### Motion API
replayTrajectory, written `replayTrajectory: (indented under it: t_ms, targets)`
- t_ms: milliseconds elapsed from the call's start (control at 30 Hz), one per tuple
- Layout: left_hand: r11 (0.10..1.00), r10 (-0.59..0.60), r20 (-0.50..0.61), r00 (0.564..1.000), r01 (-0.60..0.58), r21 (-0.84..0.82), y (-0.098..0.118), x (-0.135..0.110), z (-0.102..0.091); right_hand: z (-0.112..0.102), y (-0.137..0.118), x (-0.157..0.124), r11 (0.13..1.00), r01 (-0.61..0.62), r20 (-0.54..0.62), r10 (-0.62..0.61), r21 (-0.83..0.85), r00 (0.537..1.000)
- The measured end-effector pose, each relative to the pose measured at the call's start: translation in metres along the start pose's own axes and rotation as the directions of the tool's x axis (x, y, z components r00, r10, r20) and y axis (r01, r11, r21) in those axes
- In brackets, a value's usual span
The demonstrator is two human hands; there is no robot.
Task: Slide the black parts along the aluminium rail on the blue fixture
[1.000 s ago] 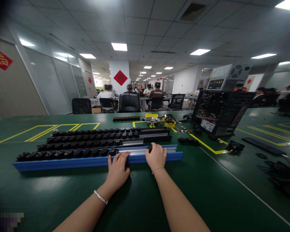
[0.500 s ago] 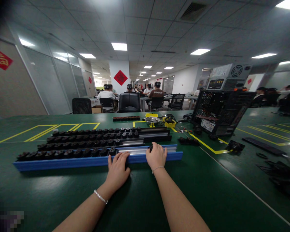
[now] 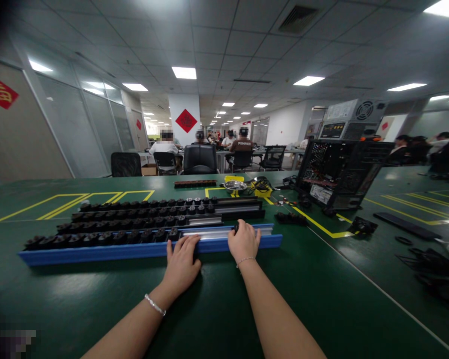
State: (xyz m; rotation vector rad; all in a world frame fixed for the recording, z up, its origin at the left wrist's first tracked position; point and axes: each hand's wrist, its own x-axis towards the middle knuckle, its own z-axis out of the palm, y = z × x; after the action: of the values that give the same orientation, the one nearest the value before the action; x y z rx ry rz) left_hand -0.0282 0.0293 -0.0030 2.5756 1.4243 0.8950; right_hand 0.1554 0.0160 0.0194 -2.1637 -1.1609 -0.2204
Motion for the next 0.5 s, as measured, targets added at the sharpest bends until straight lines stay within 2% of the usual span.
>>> replayTrajectory:
  t_ms: [500]
  targets:
    - [1.000,0.001,-0.004,1.000,-0.001,-0.015,-0.0007,0.0007,0.0016,-0.0010,0.0097,0.0063,0.998,-0.053,-0.010,0.053,-0.019,0.999]
